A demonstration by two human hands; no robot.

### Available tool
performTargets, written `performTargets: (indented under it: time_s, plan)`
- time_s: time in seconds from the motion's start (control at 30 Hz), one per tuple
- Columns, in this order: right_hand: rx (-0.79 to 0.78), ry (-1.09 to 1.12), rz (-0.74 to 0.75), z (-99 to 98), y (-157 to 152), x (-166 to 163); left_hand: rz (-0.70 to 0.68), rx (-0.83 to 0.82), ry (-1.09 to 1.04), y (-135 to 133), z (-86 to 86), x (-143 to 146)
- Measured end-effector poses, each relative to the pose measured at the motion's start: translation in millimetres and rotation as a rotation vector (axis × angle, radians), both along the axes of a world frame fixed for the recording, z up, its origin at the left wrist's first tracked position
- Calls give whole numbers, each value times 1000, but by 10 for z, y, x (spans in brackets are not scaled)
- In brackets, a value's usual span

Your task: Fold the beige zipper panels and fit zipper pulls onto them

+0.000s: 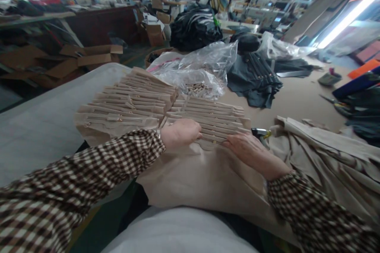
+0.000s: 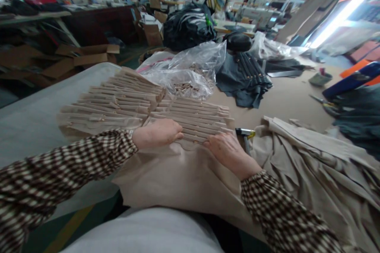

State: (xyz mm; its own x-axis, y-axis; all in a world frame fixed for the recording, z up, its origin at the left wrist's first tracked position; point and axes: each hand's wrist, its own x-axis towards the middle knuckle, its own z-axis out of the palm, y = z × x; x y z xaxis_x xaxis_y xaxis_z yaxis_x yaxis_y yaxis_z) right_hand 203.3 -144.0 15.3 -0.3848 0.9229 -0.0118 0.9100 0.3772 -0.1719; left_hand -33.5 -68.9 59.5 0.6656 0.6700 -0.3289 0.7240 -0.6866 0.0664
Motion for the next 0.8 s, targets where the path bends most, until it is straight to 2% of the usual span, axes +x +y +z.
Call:
performTargets:
  time_s: [0.1,0.23,0.3,0.4,0.47,0.53,0.67,0.73,0.8]
  plan:
    - [-118,-122,-50,7,75,-68,9,7,27,-56,50,47]
    - [-198,-156,-105,126,89,-203,-93,257,-30,-301,42,147]
    - [-199,-160,-114,159,72,-241,-213,305,-127,-430,-87,198]
    - [-177,-137,-155,174,81,-104,-331,235,-192,-551,-371,247]
    - [-142,-124,-232,217,108,212,-343,252,-178,-588,-524,244]
    - [-99,-146,-377,291,137,716,-335,281,-170,-607,-606,219]
    - [-92,-259,-688,366,140,1881,-291,298,-149,-633,-604,184]
    - [-146,-287,-715,301,101,2283,-277,290,-126,-645,-570,186]
    - [-188,-299,-686,178,50,2503,-268,283,-121,-653,-538,192]
